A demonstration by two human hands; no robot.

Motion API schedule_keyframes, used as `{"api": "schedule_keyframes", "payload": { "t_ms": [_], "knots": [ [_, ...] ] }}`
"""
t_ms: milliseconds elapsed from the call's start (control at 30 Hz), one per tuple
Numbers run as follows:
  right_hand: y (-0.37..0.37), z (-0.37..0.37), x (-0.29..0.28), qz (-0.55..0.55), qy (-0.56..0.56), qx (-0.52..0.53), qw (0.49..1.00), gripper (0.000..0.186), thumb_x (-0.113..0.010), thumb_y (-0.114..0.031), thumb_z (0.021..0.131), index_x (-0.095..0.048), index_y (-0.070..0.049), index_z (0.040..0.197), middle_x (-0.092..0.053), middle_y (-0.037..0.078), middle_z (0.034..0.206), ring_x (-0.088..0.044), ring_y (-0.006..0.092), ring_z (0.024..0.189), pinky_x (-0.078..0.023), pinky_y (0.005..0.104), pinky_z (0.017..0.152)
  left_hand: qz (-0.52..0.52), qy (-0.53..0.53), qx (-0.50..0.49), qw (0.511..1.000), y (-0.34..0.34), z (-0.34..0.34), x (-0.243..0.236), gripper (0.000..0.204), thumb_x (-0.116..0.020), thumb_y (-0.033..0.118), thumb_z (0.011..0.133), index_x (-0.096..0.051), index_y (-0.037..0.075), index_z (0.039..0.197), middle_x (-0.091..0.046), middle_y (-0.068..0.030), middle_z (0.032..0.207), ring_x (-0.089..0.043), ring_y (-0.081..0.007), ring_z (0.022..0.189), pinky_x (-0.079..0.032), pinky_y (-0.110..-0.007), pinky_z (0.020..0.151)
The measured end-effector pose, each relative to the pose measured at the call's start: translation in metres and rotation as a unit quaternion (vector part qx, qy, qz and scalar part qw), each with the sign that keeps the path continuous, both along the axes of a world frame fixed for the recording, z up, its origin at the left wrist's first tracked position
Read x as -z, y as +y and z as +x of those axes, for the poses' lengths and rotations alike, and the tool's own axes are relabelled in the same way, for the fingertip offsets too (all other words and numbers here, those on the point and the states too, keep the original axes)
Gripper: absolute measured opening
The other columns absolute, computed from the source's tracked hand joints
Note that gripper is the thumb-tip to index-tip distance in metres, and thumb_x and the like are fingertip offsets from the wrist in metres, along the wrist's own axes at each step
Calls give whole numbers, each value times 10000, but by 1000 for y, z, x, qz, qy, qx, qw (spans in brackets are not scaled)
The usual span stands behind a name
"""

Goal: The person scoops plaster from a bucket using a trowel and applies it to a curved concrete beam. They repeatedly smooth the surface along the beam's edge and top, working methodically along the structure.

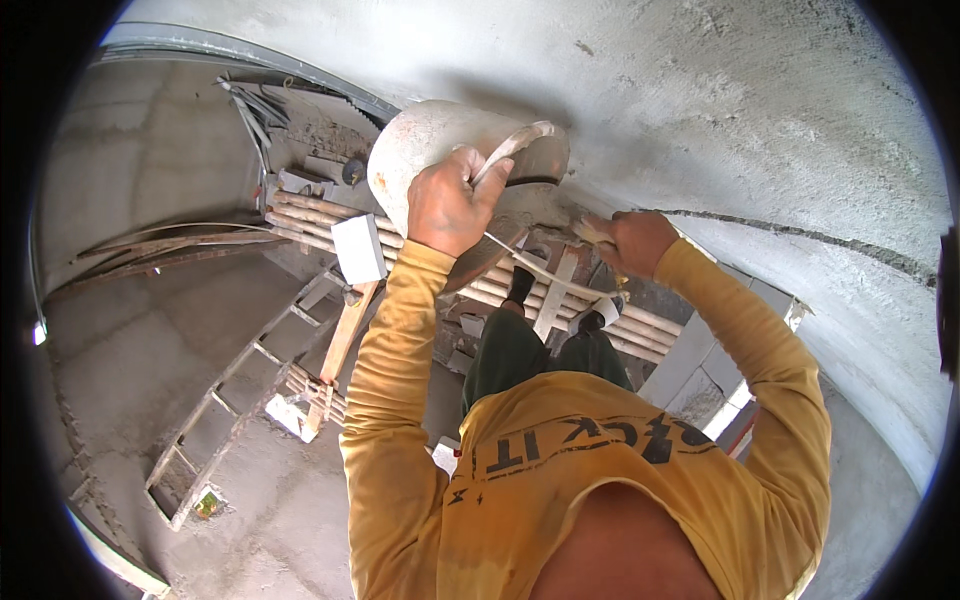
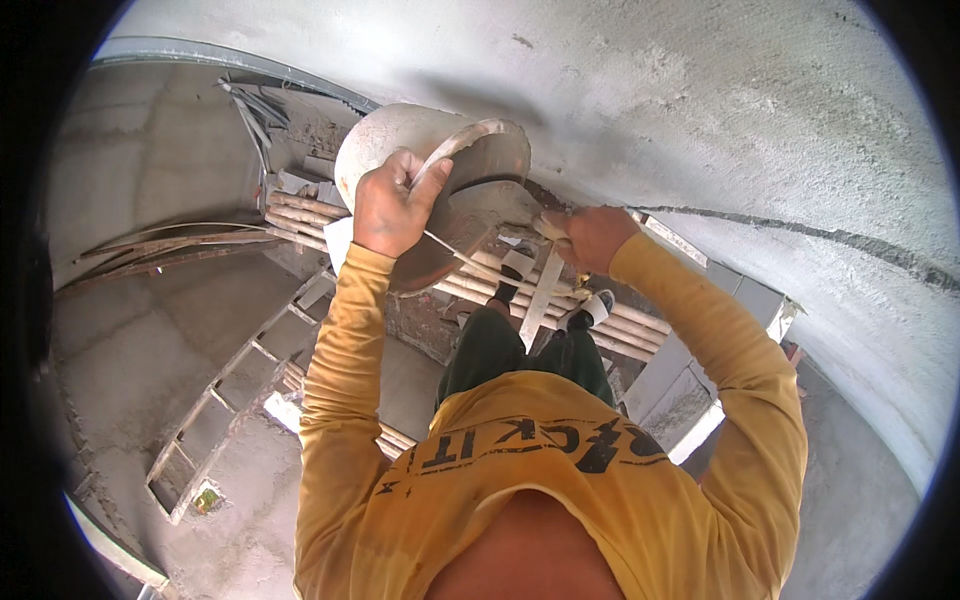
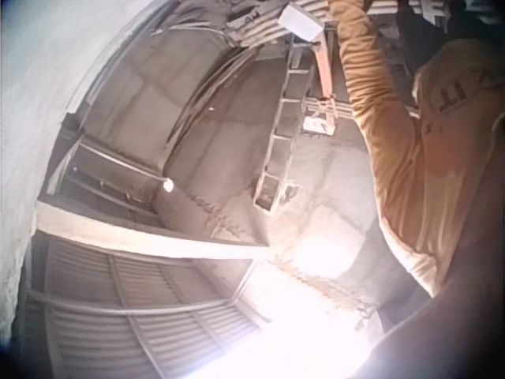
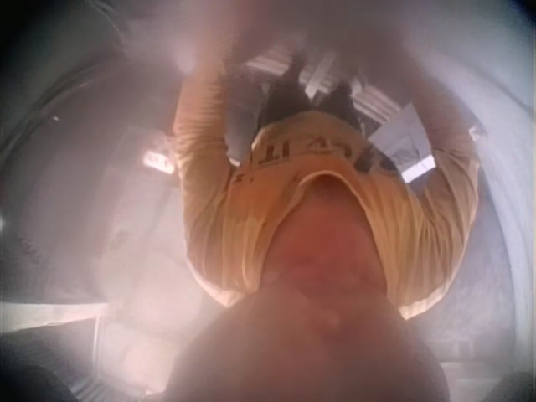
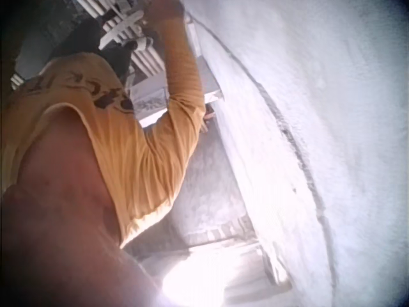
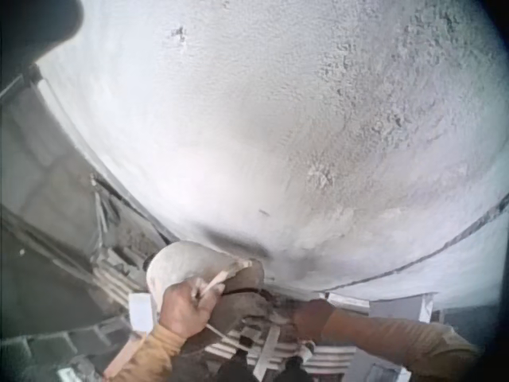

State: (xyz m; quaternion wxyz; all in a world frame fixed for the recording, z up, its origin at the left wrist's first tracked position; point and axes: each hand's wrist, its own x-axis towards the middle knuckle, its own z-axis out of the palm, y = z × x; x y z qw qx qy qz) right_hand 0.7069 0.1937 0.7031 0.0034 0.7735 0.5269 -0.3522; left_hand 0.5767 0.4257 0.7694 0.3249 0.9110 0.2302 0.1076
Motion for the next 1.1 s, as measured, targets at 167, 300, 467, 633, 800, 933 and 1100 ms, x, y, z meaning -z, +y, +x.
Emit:
{"api": "schedule_keyframes", "payload": {
  "t_ms": [167,300,467,633,800,933,1100],
  "knots": [
    [14,13,5,-28,204,68,976,502,-564,-336,845,-545,-151,1311,-664,184,857,-631,279,694,-511,397,697,15,22,25,999,14,-32,2,399,-696,323,841,-522,18,652,-483,-103,500,-454,-196,445,-395,-345,467],
    [10,18,-6,-98,287,122,945,486,-591,-326,849,-564,-149,1301,-641,111,789,-565,189,582,-499,321,590,-29,73,0,997,18,-55,4,396,-676,358,833,-553,15,679,-546,-163,552,-556,-359,523,-440,-420,522],
    [-10,22,-42,-88,291,145,942,474,-608,-309,858,-569,-124,1293,-645,77,777,-550,153,549,-489,291,534,-24,61,19,998,8,-69,13,404,-678,360,838,-544,15,677,-511,-148,549,-502,-292,529,-414,-389,518],
    [-78,29,-76,-24,312,236,920,517,-644,-372,839,-568,-142,1295,-641,54,772,-539,136,521,-488,280,494,-70,0,11,997,17,-80,32,340,-657,339,870,-611,16,777,-559,-113,621,-442,-150,582,-413,-330,556],
    [-197,-46,-85,180,320,428,826,575,-646,-441,833,-551,-129,1307,-655,42,848,-569,137,606,-512,264,540,-190,-12,-124,974,42,-95,58,306,-634,293,895,-647,-7,953,-643,-131,802,-592,-205,748,-484,-363,708],
    [-234,-199,-81,263,346,634,640,443,-666,-233,808,-509,21,1136,-599,71,747,-579,139,598,-486,268,503,10,29,-95,995,85,-101,92,514,-626,436,877,-508,-48,755,-575,-179,761,-492,-276,681,-447,-431,694],
    [-230,-314,-27,372,236,825,354,442,-647,-194,796,-488,-12,1166,-586,54,777,-545,111,524,-465,253,467,107,85,-102,985,129,-86,134,569,-603,489,863,-571,-79,857,-617,-251,869,-563,-379,755,-436,-487,734]
  ]
}}
